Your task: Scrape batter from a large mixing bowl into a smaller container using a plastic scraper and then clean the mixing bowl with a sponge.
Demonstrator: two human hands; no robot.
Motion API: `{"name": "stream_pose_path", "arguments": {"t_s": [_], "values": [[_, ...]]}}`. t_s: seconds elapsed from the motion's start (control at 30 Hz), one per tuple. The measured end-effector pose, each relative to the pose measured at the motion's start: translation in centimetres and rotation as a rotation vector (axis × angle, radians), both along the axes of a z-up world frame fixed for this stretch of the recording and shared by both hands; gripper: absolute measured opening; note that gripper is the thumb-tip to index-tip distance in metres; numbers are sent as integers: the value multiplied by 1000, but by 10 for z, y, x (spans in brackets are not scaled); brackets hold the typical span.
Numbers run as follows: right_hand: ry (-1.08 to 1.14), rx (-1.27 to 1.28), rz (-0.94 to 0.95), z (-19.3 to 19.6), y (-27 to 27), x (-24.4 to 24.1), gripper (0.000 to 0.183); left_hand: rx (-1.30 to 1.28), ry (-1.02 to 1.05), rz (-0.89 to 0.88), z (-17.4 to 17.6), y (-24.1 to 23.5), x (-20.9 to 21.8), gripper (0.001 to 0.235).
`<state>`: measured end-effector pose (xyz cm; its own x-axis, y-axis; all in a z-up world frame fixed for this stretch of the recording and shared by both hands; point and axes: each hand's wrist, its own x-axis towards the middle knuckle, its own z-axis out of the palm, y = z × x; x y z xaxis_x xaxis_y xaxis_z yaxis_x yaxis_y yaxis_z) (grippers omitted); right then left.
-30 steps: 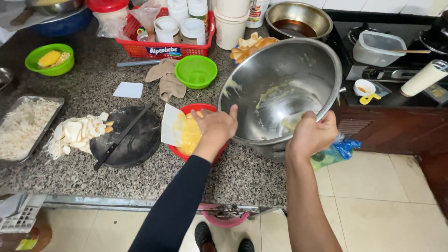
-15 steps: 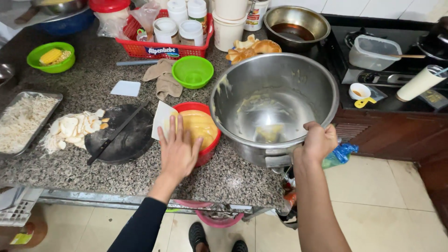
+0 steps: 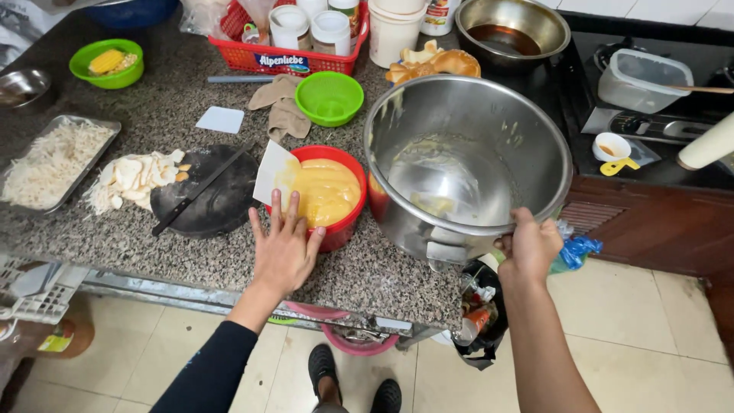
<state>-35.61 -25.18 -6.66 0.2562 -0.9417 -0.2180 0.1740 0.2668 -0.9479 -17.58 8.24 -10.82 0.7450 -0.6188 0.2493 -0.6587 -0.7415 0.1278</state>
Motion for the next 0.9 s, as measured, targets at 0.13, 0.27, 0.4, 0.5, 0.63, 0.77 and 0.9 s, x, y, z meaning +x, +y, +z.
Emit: {"name": "stream_pose_path", "arguments": {"t_s": [0.13,0.27,0.4,0.5,0.63,0.77,0.9], "values": [[38,-60,60,0,-8,-4,14,66,81,7,30,2,-4,64],[116,-132,189,7,-16,-8,14,116,235,3,36,7,12,67],[251,-257,250,10,-15,-14,23,-33,307,-22,-8,26,57,67],[531,-710,-14,-18,-27,-24,47,-178,465,-34,8,25,62,57],[265,-971,-88,15,13,-24,39,-231,590,-101,14,26,63,52],[125,-1145,33,63,79,-4,24,153,50,-217,31,13,54,62],[83,-1099,269,73,129,19,15,826,-521,-295,61,4,28,53]]}}
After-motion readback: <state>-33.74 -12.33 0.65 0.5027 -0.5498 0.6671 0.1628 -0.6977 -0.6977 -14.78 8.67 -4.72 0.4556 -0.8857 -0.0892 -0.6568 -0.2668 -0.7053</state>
